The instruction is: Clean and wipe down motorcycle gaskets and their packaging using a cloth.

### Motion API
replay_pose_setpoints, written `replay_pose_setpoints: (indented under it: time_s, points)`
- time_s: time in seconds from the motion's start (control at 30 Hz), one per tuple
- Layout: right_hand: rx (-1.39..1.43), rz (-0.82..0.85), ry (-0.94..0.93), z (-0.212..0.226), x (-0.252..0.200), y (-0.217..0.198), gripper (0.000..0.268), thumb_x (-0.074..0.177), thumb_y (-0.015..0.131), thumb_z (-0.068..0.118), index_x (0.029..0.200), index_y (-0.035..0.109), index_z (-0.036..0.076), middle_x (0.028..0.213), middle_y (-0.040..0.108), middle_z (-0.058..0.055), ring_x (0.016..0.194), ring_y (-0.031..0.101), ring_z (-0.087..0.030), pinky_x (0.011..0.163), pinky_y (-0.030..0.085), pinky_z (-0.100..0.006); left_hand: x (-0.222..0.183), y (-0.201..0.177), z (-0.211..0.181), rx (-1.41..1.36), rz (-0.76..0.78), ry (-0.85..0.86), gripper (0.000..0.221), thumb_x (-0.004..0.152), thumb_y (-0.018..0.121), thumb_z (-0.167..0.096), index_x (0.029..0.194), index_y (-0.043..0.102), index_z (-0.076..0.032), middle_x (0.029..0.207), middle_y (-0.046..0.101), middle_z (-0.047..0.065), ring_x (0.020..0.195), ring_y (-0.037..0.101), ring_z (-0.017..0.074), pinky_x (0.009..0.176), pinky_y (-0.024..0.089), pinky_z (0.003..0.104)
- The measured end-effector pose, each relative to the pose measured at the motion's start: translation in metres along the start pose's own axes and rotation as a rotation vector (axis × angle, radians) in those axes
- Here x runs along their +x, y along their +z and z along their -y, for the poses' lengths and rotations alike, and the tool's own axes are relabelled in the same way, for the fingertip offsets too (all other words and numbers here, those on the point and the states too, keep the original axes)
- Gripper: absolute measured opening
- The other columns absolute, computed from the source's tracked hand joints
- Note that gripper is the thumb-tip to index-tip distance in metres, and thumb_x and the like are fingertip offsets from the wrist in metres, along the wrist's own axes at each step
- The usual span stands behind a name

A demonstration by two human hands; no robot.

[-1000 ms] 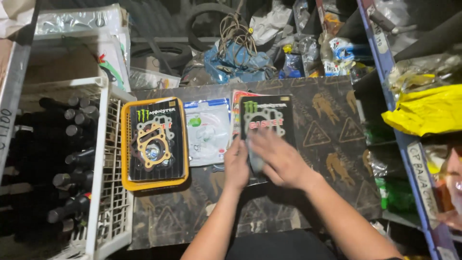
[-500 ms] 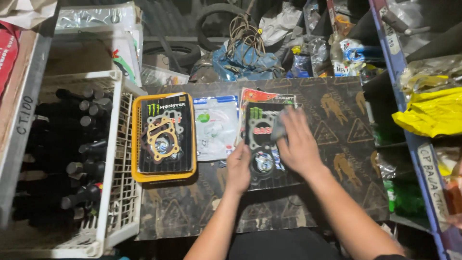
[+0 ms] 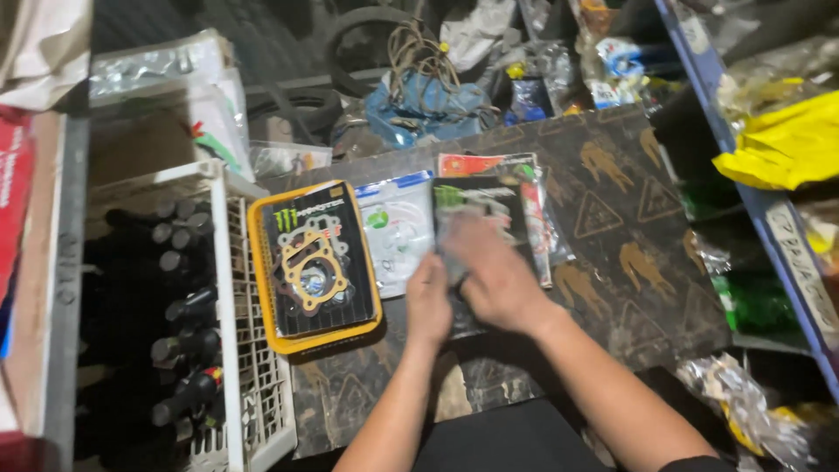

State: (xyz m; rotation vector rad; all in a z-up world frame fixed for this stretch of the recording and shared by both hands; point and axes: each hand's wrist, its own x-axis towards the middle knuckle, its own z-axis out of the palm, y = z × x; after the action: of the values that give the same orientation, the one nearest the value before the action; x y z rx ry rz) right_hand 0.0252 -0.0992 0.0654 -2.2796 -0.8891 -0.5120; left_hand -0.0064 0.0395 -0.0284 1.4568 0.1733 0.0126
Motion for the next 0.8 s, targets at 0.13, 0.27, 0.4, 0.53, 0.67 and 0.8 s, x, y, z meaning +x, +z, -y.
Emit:
replay_pose_setpoints:
  time_s: [0.13,0.27,0.4,0.53,0.67,0.8]
  points:
    - [0.168,0.082,-0.117,-0.041,-0.028,-0.017,0.051,0.084,0.058,0.011,0.134,0.067,0.009,0.147,0.059,-0.019,0.139,0.050,-0.048,0.117,0.037,-0.056,-0.007,0.012,-0.051,-0.035,-0.063,0.008,0.042,0.108,0.045,-0.030,0.132,0.068,-0.005,0.127,0.072,0.016,0.128,0.058,0.0220,0.113,0.040,0.045]
    - [-0.137,-0.044,-0.018,-0.068,-0.021,-0.032,0.051,0.087,0.060,0.005,0.137,0.061,-0.003,0.140,0.059,-0.031,0.133,0.052,-0.051,0.115,0.040,-0.057,-0.005,0.054,-0.013,0.111,-0.028,-0.046,0.049,0.107,0.047,-0.033,0.134,0.063,0.004,0.132,0.064,0.029,0.137,0.047,0.0428,0.117,0.034,0.053]
    - [0.127,0.116,-0.201,-0.075,-0.038,-0.049,0.054,0.095,0.051,0.030,0.142,0.060,0.006,0.153,0.053,-0.019,0.145,0.044,-0.045,0.120,0.034,-0.053,0.004,0.075,-0.005,0.037,-0.139,0.035,0.048,0.107,0.047,-0.024,0.135,0.057,0.014,0.134,0.060,0.036,0.136,0.048,0.0418,0.117,0.032,0.055]
    - [0.134,0.051,-0.154,-0.119,-0.039,-0.065,0.049,0.079,0.057,0.007,0.127,0.068,0.002,0.126,0.067,-0.025,0.123,0.061,-0.049,0.113,0.045,-0.058,-0.008,0.087,0.004,0.041,-0.122,-0.020,0.046,0.108,0.045,-0.027,0.138,0.061,0.004,0.137,0.064,0.024,0.134,0.053,0.0291,0.116,0.036,0.048]
    - [-0.049,0.054,-0.126,-0.103,-0.038,-0.055,0.058,0.083,0.067,0.015,0.136,0.060,-0.005,0.136,0.059,-0.034,0.129,0.053,-0.055,0.114,0.039,-0.061,-0.008,0.092,0.022,0.003,-0.123,-0.025,0.046,0.107,0.045,-0.033,0.132,0.069,-0.002,0.127,0.072,0.017,0.123,0.061,0.0242,0.110,0.042,0.045]
    - [0.385,0.163,-0.377,-0.125,-0.044,-0.044,0.055,0.094,0.039,0.027,0.138,0.064,0.004,0.146,0.059,-0.024,0.137,0.052,-0.048,0.118,0.034,-0.060,-0.001,0.075,-0.023,0.012,-0.220,0.012,0.036,0.108,0.047,-0.030,0.115,0.075,-0.008,0.097,0.072,0.004,0.098,0.057,0.0139,0.095,0.046,0.037]
